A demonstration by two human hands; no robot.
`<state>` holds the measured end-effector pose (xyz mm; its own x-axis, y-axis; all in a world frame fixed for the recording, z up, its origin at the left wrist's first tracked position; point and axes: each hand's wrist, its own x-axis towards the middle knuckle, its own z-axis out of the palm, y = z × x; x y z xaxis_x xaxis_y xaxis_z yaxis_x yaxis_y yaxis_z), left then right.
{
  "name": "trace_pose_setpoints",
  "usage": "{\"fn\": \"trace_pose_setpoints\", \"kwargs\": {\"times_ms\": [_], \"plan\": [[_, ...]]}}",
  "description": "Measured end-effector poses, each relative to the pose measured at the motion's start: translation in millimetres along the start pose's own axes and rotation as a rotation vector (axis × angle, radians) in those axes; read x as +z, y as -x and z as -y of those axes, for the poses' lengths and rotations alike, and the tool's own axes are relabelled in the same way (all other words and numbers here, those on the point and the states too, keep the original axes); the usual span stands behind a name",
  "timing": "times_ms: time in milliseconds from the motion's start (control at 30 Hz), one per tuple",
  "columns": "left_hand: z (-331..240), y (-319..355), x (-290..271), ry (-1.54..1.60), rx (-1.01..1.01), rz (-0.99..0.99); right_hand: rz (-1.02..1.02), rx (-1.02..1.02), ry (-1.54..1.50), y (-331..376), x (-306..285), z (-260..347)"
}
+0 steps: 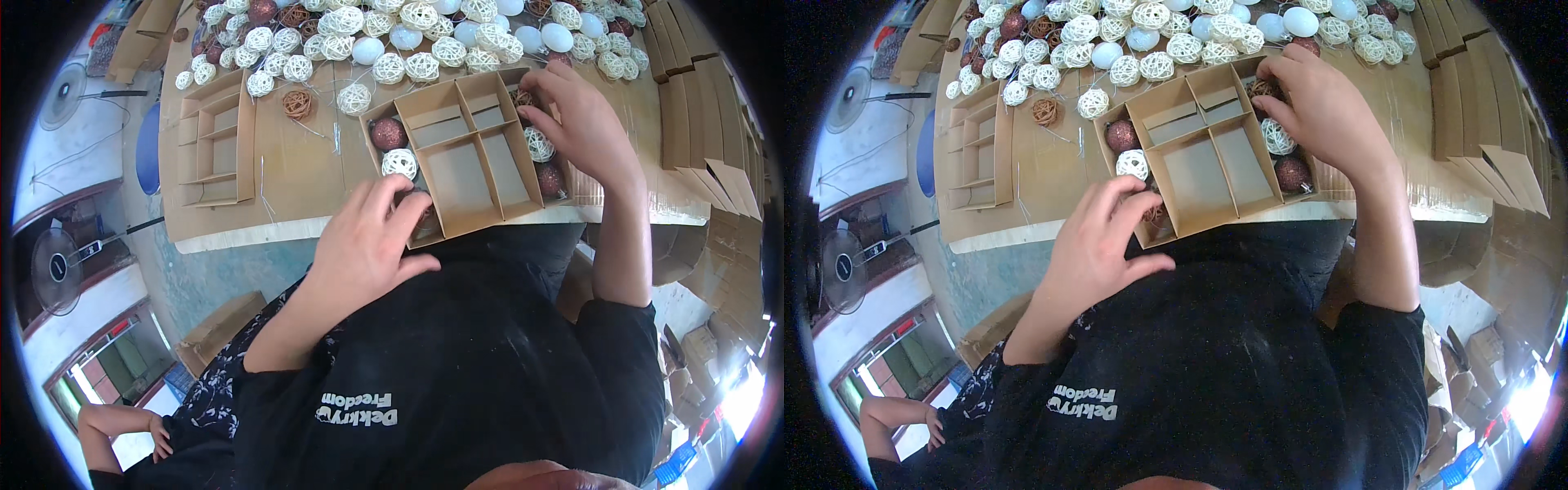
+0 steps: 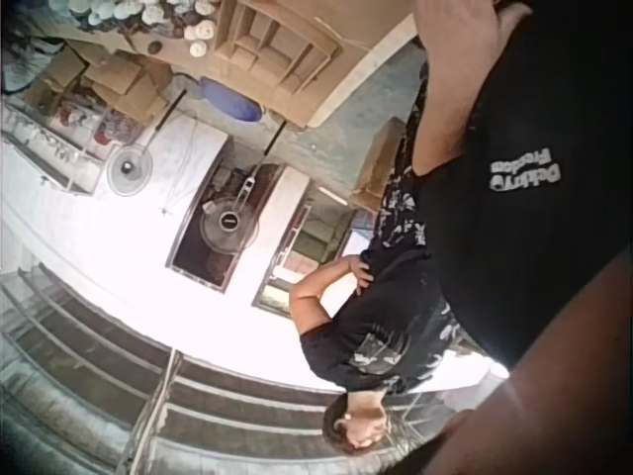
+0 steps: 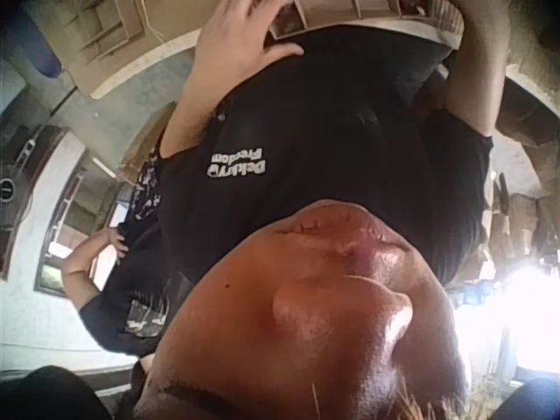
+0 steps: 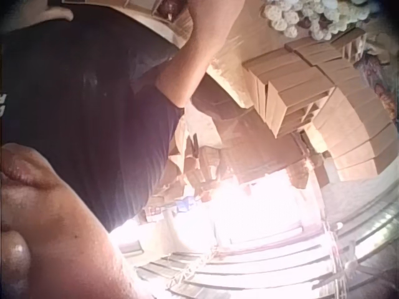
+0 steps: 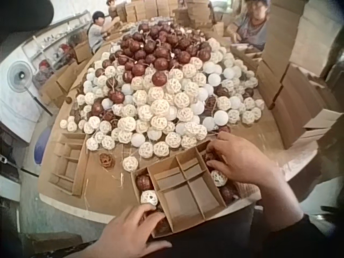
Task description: Picking various decorative woven and smooth balls and placing them into compartmentalized cardboard boxes.
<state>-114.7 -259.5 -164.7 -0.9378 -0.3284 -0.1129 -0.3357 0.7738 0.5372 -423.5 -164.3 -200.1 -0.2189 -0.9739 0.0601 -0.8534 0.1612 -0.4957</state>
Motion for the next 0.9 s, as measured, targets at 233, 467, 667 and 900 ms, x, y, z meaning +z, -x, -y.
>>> {"fn": "trace_pose_setpoints", "kwargs": {"times_ms": [233, 467, 667, 900], "plan": [[4.9, 2.9, 20.1, -0.033, 0.119, -0.06, -0.119, -0.158, 0.097, -18.0, 9.5, -14.4], [2.5, 3.2, 16.9, 0.101, 0.036, -0.064, -0.1, -0.025, -0.022, -23.6, 5.2, -7.5], [7.9, 6.4, 17.9, 0.133, 0.09, -0.053, -0.532, -0.082, 0.177, -28.3, -8.4, -38.4], [20.3, 4.7, -8.1, 0.198, 0.1, -0.094, -0.517, 0.144, 0.012, 0.4, -19.2, -22.1]]}}
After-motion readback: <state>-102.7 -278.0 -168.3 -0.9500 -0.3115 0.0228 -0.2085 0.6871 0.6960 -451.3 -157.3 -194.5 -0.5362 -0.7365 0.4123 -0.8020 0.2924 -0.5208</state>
